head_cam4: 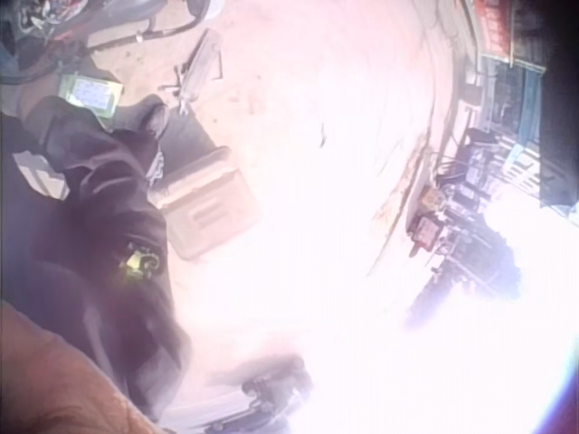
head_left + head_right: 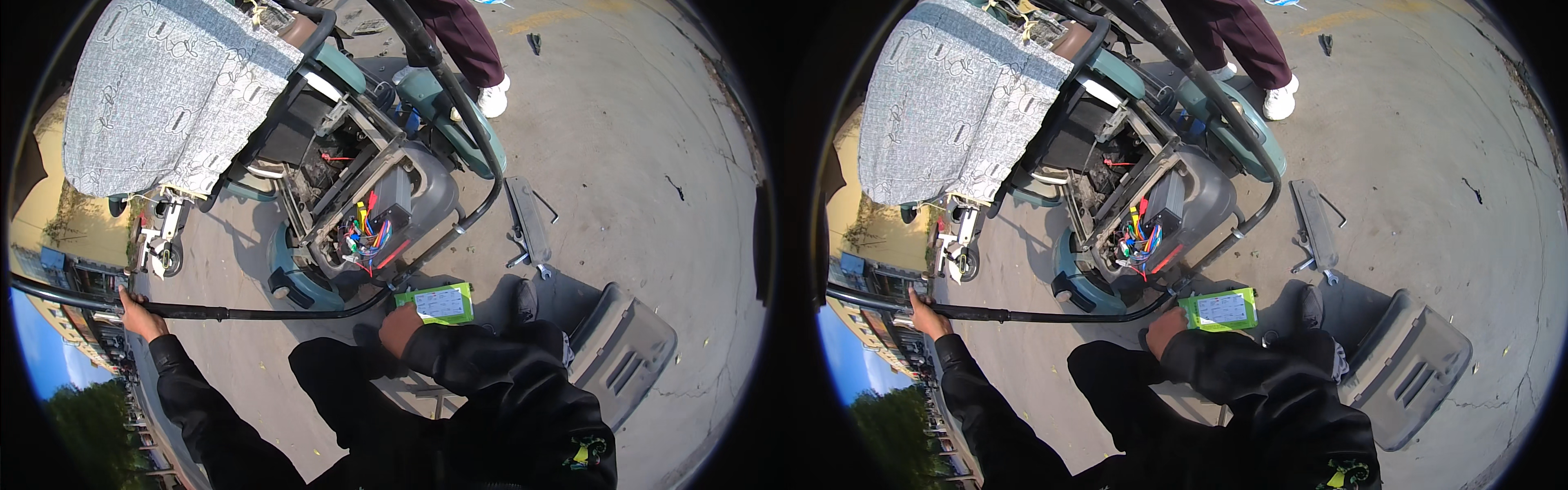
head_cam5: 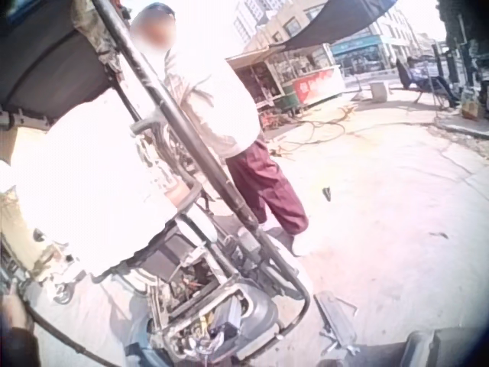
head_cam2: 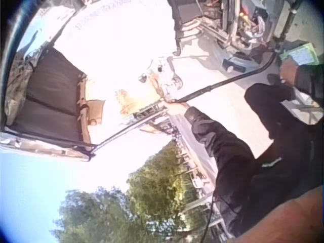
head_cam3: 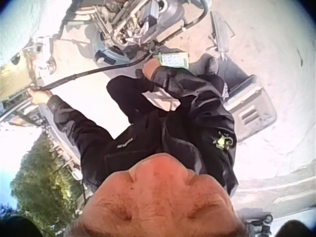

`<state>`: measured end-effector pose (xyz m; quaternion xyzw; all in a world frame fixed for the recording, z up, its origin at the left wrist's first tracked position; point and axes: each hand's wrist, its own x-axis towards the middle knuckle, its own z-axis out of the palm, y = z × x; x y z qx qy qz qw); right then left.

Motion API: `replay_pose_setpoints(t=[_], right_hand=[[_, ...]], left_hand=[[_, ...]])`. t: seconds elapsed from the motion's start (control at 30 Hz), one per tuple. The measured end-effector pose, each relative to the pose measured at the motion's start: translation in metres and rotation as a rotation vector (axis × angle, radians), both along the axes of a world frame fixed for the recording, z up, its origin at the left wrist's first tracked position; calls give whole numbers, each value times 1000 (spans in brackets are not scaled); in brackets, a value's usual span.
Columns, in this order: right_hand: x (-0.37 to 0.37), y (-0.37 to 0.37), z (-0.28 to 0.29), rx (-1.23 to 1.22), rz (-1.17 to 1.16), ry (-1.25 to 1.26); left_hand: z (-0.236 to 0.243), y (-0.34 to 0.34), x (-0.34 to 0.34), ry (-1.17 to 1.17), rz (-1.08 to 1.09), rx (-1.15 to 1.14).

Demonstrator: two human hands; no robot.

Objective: The person repairs the wiring of a teal electric scooter by stripping, twisting, and taping wires, then testing the throttle. They use pliers and electrical tape to connect and insulate the wires, and briefly test the scooter's response before continuing the repair.

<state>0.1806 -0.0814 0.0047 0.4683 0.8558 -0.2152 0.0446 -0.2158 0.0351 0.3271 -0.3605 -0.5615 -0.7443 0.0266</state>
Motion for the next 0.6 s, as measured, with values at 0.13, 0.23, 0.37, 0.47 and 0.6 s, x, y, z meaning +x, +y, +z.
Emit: replay_pose_setpoints(t=[0.13,0.23,0.37,0.47,0.6], right_hand=[[5,-1,2,48,25,-4],[9,3,0,2,91,4],[17,11,-12,-6,171,23],[28,20,-13,10,249,153],[35,44,51,-332,247,477]], left_hand=[[-3,-1,-3,47,-102,47],[-4,2,-4,6,-92,77],[-5,2,2,-11,-62,73],[-8,2,8,28,-83,92],[-15,0,14,-49,-76,110]])
